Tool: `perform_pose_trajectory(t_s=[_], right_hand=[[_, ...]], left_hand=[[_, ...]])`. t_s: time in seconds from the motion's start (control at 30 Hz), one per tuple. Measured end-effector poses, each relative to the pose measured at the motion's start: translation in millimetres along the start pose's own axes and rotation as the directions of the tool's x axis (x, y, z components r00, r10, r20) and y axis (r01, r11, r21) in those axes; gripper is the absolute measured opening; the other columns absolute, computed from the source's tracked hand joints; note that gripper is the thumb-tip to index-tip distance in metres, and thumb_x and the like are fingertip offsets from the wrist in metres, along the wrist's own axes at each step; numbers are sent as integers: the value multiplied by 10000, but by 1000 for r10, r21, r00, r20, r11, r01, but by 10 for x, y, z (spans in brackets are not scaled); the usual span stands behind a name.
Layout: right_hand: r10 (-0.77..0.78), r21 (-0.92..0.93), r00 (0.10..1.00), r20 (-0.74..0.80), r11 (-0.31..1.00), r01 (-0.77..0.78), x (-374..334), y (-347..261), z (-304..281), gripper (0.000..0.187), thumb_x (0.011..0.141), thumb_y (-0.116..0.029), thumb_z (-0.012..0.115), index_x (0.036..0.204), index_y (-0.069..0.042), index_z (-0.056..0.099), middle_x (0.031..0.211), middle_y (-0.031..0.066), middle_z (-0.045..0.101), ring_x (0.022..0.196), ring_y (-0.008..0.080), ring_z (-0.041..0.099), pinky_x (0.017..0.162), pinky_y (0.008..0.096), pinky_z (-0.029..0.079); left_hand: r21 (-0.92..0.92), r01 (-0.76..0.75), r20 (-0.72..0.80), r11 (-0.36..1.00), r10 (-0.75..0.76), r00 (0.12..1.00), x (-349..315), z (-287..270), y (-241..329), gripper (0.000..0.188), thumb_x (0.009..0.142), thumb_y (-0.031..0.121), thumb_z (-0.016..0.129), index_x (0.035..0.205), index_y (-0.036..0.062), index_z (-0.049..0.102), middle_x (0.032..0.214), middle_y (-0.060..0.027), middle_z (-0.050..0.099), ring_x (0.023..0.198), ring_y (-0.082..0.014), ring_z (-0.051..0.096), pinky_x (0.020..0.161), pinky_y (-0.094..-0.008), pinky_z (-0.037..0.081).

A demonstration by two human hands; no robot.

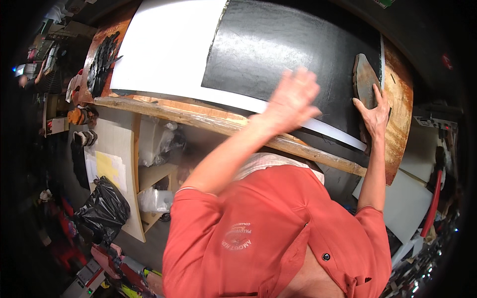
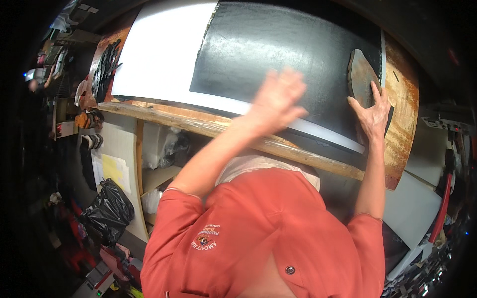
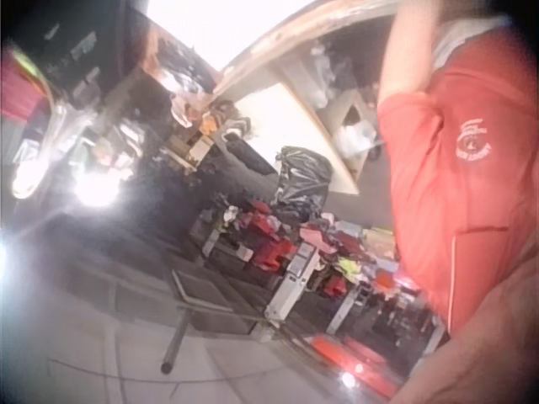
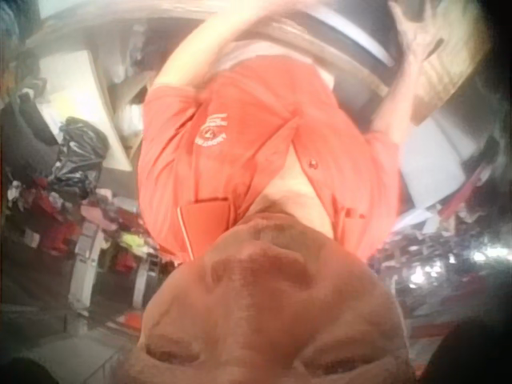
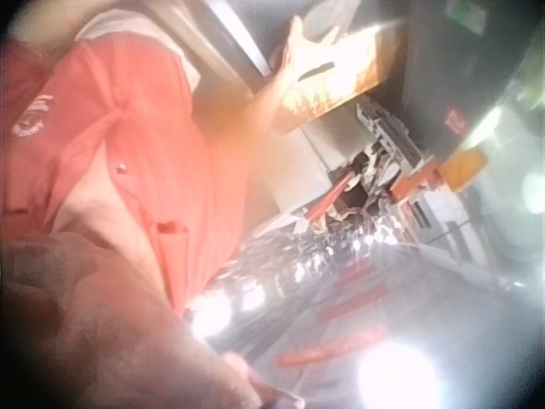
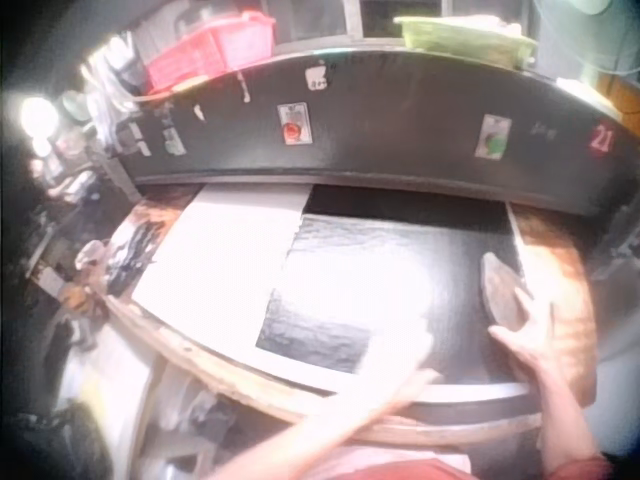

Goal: The person removes jagged cutouts from a rubber sheet, then feeds the sheet through a roller machine to emboss a pattern. They repeat this process with another sheet, removing the cutouts afterward.

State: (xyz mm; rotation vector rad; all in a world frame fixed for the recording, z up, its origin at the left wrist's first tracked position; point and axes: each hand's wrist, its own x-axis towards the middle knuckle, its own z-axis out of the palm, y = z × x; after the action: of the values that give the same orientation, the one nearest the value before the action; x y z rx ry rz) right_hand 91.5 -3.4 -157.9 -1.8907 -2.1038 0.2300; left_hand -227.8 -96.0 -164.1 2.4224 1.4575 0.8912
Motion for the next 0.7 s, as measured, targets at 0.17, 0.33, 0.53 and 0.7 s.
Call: perform_pose_trajectory(t_s=[0.17, 0.33, 0.53, 0.7], right_hand=[[-29, 14, 999, -39, 999, 29, 13, 11, 37, 924, 805, -504, 867, 1564, -105, 522, 1610, 246, 441, 1454, 454, 438, 1203, 528, 394], [-15, -31, 998, -54, 999, 14, 64, -5, 95, 907, 825, -503, 850, 1552, -70, 523, 1592, 235, 458, 1431, 457, 456, 1194, 526, 394], [-15, -16, 998, -68, 1000, 14, 40, 22, 109, 920, 821, -507, 849, 1568, -89, 512, 1605, 229, 452, 1450, 453, 437, 1204, 535, 382], [-19, -5, 997, -76, 1000, 19, 42, 57, 128, 932, 810, -508, 868, 1566, -91, 518, 1608, 287, 435, 1468, 454, 430, 1213, 529, 371]], left_hand=[[364, 559, -266, 745, -492, 829, -432, -665, -1066, 617, 1024, 285, 685, 1472, -109, 529, 1552, -381, 465, 1476, -522, 427, 1246, -570, 319], [298, 475, -394, 828, -347, 851, -579, -514, -1274, 639, 948, 289, 761, 1398, -126, 579, 1515, -381, 490, 1439, -524, 443, 1206, -582, 348], [187, 513, -454, 838, -389, 801, -494, -628, -1186, 616, 880, 247, 845, 1339, -98, 623, 1426, -305, 595, 1312, -463, 560, 1117, -528, 432], [161, 507, -457, 847, -392, 799, -525, -682, -1225, 645, 858, 252, 871, 1348, -83, 619, 1372, -270, 645, 1264, -445, 604, 1096, -509, 463]])
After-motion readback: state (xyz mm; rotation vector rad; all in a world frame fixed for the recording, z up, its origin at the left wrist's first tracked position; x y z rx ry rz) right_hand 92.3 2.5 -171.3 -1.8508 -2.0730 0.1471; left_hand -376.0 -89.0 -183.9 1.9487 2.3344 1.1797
